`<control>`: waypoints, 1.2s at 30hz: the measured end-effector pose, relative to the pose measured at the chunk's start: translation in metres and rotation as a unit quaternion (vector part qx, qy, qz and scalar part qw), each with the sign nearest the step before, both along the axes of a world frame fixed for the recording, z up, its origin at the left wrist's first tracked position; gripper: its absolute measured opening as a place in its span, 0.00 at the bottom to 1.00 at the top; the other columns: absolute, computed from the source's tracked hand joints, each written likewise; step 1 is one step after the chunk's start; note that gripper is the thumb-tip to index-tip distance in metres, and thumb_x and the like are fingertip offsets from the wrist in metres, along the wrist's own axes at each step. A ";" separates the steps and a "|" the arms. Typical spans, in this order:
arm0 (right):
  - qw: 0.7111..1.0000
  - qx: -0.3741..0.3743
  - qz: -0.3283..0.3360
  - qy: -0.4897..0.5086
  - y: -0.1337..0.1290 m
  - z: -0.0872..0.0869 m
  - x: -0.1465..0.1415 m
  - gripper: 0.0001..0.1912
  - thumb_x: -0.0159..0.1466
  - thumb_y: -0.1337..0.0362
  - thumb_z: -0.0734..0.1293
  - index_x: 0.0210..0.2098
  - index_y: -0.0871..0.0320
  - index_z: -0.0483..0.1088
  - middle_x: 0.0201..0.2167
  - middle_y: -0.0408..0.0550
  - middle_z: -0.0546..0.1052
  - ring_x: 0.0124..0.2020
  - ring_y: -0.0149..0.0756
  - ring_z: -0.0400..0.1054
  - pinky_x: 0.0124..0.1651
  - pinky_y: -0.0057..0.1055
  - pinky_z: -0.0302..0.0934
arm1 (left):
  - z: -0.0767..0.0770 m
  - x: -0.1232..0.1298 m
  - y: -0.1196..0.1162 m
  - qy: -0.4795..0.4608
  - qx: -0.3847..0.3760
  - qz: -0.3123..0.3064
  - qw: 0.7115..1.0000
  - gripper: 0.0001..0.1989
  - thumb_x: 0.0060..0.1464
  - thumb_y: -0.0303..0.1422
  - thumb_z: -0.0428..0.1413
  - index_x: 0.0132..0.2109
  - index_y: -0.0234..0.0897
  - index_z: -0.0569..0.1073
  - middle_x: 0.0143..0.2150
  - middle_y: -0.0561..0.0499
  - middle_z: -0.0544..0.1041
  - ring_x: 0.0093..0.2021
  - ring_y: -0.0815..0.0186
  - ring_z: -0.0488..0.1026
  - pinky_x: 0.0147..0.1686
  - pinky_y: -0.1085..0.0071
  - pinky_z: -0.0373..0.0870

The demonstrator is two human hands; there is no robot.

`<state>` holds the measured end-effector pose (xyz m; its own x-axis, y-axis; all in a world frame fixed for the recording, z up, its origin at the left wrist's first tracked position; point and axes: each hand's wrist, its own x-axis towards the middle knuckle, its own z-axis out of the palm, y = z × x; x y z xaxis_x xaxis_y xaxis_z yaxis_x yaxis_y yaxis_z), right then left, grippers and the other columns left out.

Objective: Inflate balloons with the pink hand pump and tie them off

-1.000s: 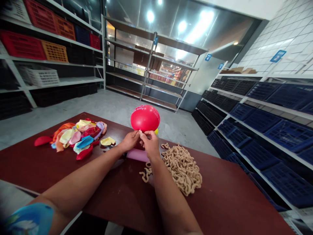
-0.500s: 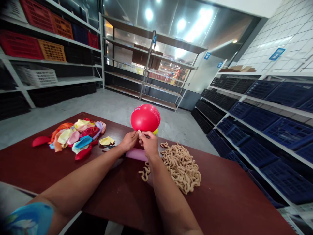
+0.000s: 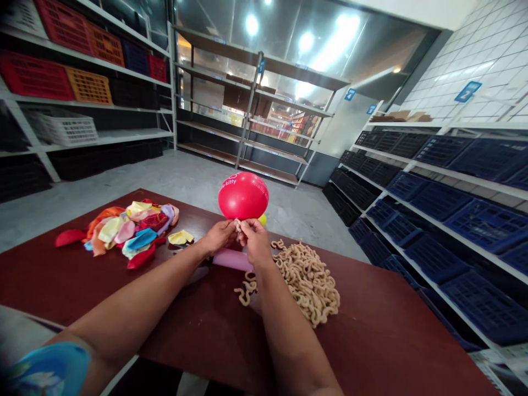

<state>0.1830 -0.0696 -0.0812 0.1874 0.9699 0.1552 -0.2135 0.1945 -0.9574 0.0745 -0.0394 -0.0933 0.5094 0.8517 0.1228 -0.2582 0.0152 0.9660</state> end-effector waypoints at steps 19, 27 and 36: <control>0.941 0.064 -0.224 -0.246 0.007 -0.017 0.013 0.12 0.57 0.54 0.60 0.30 0.56 0.62 0.21 0.40 0.70 0.23 0.30 0.63 0.28 0.28 0.57 | 0.013 -0.005 -0.013 0.055 -0.064 -0.122 0.989 0.16 0.48 0.43 0.54 0.26 0.35 0.62 0.13 0.62 0.52 0.13 0.79 0.44 0.14 0.77 0.39; 0.963 0.025 -0.203 -0.176 0.012 -0.021 0.013 0.14 0.55 0.52 0.62 0.34 0.56 0.62 0.25 0.42 0.72 0.27 0.31 0.66 0.30 0.29 0.62 | 0.002 0.003 -0.008 0.141 0.087 0.065 0.984 0.17 0.52 0.44 0.49 0.27 0.34 0.67 0.19 0.52 0.67 0.18 0.74 0.62 0.19 0.76 0.57; 0.983 0.007 -0.182 0.036 0.027 -0.032 0.026 0.18 0.47 0.55 0.70 0.31 0.57 0.61 0.30 0.42 0.73 0.34 0.33 0.71 0.41 0.37 0.66 | -0.009 -0.017 0.018 0.322 0.211 0.255 0.887 0.13 0.52 0.37 0.50 0.42 0.35 0.71 0.38 0.44 0.75 0.38 0.62 0.72 0.40 0.68 0.66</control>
<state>0.2090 -0.0430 -0.1130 0.5326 0.8342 0.1428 -0.1935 0.2843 -0.9390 0.0579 -0.0213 -0.1022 0.1523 0.9386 0.3095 0.4798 -0.3440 0.8072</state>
